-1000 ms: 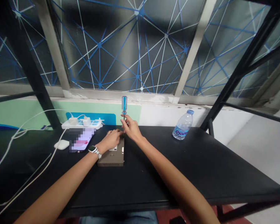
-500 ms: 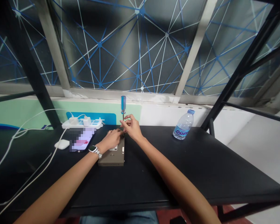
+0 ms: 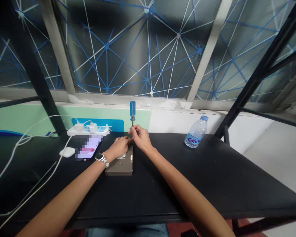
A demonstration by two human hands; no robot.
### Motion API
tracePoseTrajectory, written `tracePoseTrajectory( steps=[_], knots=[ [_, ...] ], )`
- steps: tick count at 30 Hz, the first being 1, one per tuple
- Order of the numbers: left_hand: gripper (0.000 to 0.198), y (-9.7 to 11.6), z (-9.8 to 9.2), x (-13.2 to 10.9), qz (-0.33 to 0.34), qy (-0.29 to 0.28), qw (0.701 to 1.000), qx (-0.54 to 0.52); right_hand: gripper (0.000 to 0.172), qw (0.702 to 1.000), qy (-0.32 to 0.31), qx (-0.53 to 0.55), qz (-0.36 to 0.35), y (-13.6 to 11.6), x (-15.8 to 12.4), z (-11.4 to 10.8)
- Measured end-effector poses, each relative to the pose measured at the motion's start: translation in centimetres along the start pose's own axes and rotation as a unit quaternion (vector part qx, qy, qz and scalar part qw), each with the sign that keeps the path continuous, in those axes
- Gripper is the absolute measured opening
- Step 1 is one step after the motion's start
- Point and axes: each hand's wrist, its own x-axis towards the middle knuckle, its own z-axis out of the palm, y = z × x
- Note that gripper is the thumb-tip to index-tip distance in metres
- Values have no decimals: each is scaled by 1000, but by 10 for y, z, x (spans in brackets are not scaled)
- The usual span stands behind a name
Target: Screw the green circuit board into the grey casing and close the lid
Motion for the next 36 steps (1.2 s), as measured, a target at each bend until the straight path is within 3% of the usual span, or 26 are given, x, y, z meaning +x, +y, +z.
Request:
tracePoseTrajectory(
  steps=[10,20,28,36],
  knots=[
    [41,1,-3,-2,10,0,1000,4,37,991,36,105,70,8,-2,2],
    [40,-4,6,1,7,9,1000,-23,33,996,-9,73,48,-1,-8,0],
    [37,-4,7,2,11,10,1000,-23,34,989,21,118,88,13,-9,3],
    [38,-5,8,2,11,13,1000,-18,35,993,-1,94,76,12,-7,-1]
  ],
)
